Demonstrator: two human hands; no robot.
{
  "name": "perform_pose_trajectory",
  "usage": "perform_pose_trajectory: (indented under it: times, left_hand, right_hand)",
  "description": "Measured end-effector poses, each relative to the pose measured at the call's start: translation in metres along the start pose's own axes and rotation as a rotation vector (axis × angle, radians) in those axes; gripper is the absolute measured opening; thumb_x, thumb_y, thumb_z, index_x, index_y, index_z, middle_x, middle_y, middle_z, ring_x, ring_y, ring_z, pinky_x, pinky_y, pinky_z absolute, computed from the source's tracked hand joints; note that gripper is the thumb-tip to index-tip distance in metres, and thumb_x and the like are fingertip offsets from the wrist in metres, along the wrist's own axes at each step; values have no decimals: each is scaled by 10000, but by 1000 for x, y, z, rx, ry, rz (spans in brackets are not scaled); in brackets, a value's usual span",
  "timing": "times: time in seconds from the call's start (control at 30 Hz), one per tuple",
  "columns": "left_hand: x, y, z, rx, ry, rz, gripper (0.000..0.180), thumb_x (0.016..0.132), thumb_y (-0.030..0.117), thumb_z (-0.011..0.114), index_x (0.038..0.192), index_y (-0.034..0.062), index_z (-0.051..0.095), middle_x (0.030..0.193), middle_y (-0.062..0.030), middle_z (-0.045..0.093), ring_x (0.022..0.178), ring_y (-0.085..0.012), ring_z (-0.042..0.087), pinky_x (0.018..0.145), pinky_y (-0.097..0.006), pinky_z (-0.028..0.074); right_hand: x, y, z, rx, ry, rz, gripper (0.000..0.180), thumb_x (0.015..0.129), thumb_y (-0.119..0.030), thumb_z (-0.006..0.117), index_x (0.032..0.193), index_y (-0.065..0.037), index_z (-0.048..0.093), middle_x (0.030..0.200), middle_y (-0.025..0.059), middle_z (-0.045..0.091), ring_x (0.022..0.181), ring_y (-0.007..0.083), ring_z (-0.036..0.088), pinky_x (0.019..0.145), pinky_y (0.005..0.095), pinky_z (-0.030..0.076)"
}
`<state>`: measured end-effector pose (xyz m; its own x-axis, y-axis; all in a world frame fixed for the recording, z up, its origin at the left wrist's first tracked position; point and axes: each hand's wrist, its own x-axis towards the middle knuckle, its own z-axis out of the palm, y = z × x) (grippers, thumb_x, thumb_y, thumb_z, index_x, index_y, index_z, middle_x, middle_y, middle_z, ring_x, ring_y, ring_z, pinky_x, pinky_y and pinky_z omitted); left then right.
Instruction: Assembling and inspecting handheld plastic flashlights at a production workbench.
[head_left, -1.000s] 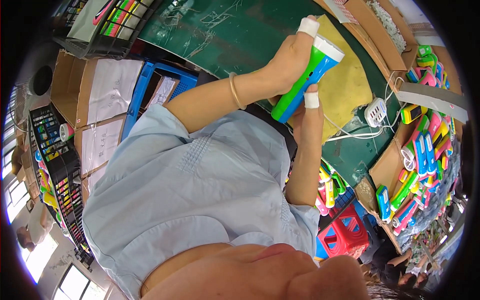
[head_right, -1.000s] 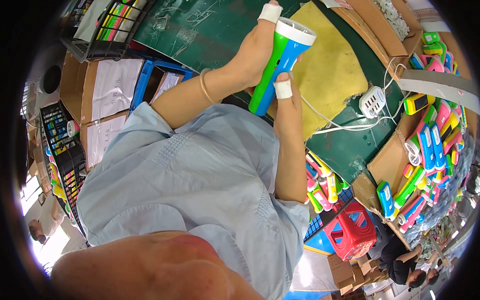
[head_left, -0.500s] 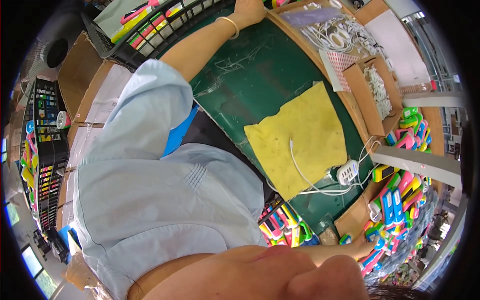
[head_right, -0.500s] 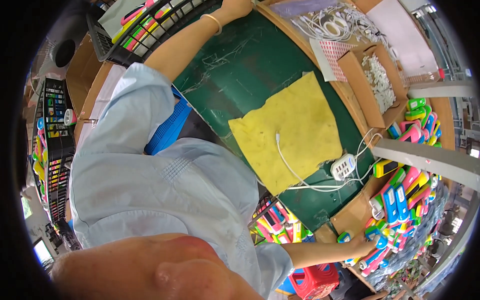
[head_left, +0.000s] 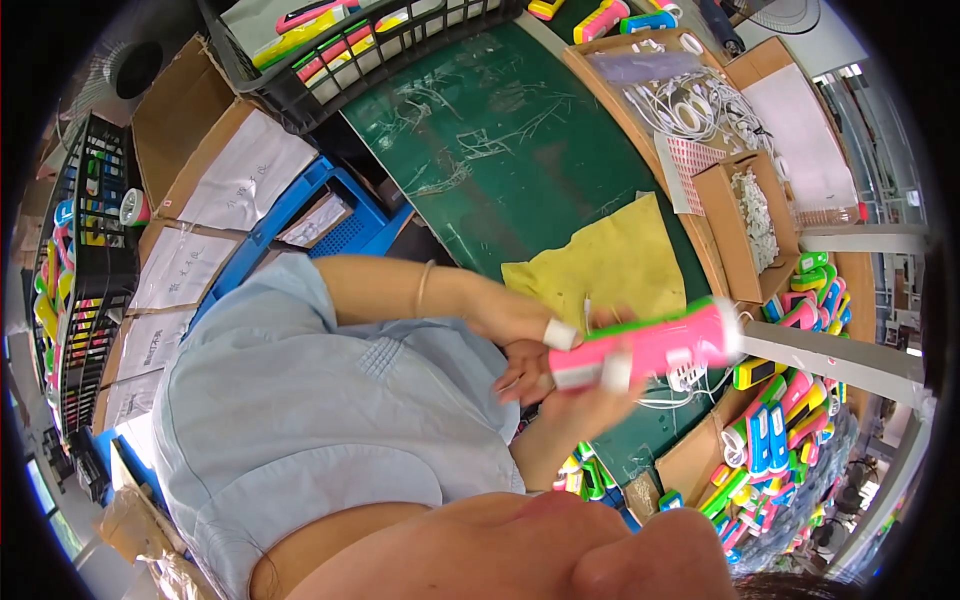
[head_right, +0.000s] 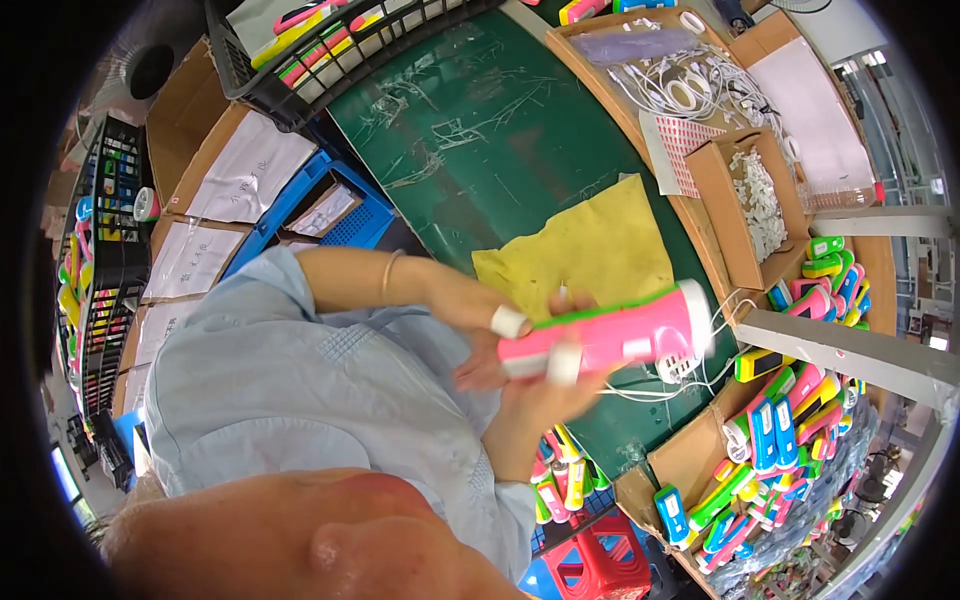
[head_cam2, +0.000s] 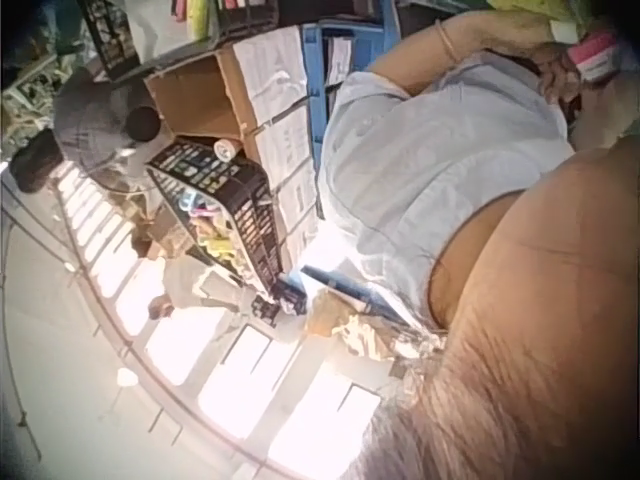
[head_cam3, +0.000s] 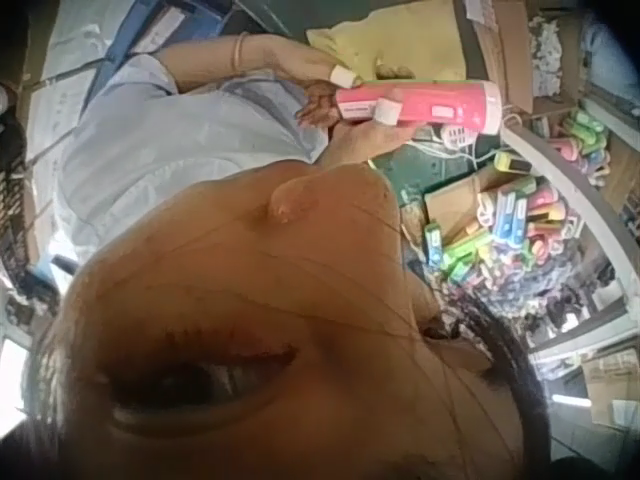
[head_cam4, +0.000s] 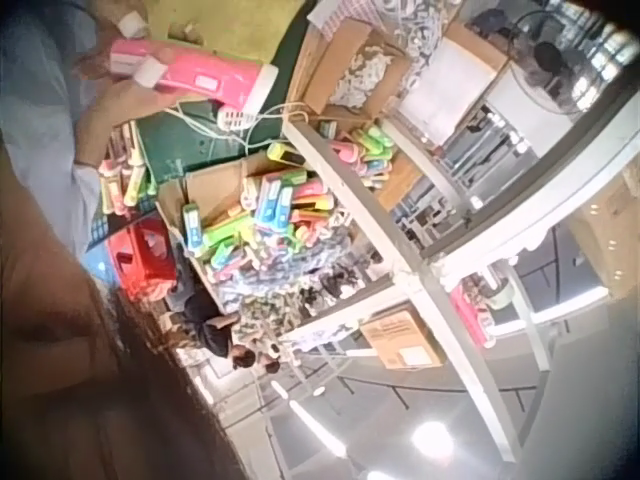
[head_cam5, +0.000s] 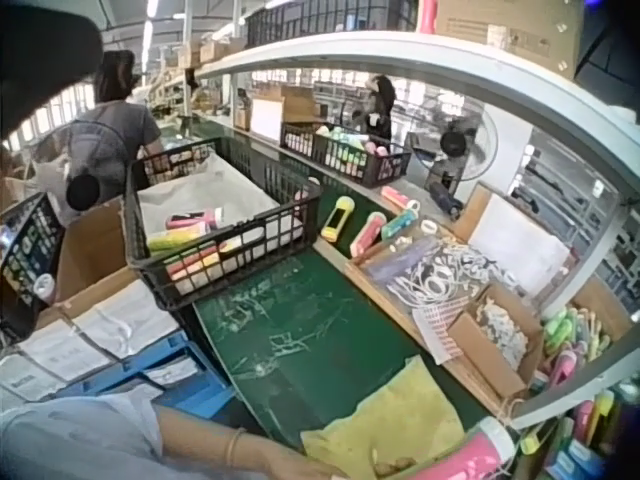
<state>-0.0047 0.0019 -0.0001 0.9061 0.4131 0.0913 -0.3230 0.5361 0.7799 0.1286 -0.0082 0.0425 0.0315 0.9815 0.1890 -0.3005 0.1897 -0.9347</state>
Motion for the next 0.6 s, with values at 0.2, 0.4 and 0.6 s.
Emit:
perform_pose_trajectory:
  times: [0.2, 0.4, 0.6]
  left_hand:
    - [-9, 2, -3, 327, 636, 423, 523, 886, 386, 491, 1224, -8, 429, 1105, -114, 541, 1045, -181, 496, 951, -327, 351]
    - [10, 7, 3, -243, 813, 391, 283, 864, 273, 562, 990, 30, 492, 889, -80, 576, 758, -173, 588, 669, -312, 508]
    - [38, 32, 9, -346, 685, 229, 254, 863, 215, 557, 1002, 27, 461, 835, -77, 547, 653, -182, 565, 570, -303, 506]
  right_hand:
    - [-12, 8, -20, -369, -123, 287, 247, 846, -176, 546, 992, 17, 493, 831, 96, 561, 746, 216, 564, 688, 288, 441]
    - [-22, 26, -38, -554, -111, -19, 161, 874, -106, 482, 909, 35, 551, 875, 141, 596, 790, 216, 572, 711, 313, 447]
    - [-8, 59, -49, -1095, -235, -332, 236, 740, -45, 576, 964, 12, 528, 911, 165, 533, 858, 330, 500, 720, 401, 396]
